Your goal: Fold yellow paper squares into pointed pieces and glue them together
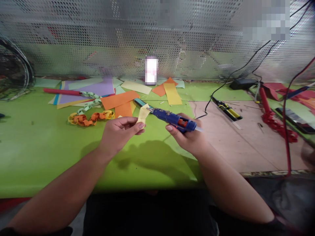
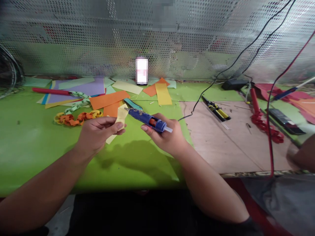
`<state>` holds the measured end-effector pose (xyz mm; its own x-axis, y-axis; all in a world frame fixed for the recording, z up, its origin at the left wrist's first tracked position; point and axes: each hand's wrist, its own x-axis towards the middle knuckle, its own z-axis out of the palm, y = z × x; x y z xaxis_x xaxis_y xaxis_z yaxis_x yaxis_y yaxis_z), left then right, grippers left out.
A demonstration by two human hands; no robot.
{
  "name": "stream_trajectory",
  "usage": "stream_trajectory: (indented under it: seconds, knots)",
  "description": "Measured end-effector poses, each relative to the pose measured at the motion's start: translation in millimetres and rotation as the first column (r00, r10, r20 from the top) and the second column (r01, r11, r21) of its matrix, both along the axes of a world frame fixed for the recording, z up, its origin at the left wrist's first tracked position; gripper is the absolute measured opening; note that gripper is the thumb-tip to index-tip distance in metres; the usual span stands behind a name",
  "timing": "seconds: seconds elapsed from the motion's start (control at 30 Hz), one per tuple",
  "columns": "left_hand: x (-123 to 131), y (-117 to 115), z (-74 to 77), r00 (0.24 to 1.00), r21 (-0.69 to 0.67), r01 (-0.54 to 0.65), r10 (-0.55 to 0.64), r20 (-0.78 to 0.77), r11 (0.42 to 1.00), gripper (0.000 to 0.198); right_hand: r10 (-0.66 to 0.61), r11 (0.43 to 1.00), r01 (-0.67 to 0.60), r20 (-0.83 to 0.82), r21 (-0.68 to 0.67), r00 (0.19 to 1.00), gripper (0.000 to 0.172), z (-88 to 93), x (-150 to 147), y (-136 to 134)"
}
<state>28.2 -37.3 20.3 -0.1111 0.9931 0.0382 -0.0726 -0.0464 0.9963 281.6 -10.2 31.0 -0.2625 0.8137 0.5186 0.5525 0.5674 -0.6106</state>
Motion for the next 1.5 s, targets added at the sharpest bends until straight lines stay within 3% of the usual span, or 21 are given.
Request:
stream_trajectory:
  seconds: [0.33, 0.63, 0.8, 0.93, 1.13, 1.4, 1.5]
  knots:
    - [-2, 2, -1.4, 0.987, -0.061, 0.044, -0.034, 0.156, 0.997, 0.027, 0.150, 0.988, -0.150, 0.004, -0.028, 0.989, 0.031, -0.1, 0, -1]
    - [-6, 4, 1.5, 0.923, -0.095, 0.238, -0.195, 0.331, 0.967, 0.021, 0.115, 0.991, -0.121, -0.101, -0.061, 0.988, 0.030, -11.3, 8, 4]
    - [-7, 3, 3.0, 0.922, -0.086, 0.261, -0.222, 0.317, 0.961, 0.020, 0.087, 0.993, -0.100, -0.166, -0.069, 0.982, 0.026, -20.1, 8, 7]
    - [-6, 4, 3.1, 0.931, -0.094, 0.243, -0.205, 0.302, 0.965, 0.021, 0.055, 0.996, -0.067, -0.211, -0.051, 0.976, 0.025, -17.4, 9, 5]
    - [-5, 1, 4.4, 0.943, -0.094, 0.214, -0.180, 0.281, 0.972, 0.023, 0.232, 0.963, -0.247, -0.131, -0.110, 0.964, 0.023, -7.0, 10, 3]
    - [-6, 2, -1.0, 0.948, -0.063, 0.235, -0.215, 0.234, 0.970, 0.020, 0.020, 0.999, -0.029, -0.224, -0.035, 0.974, 0.025, -14.2, 9, 6]
    - [-6, 3, 0.3, 0.950, -0.084, 0.205, -0.178, 0.257, 0.975, 0.023, 0.132, 0.989, -0.143, -0.210, -0.039, 0.969, 0.025, -8.8, 12, 4]
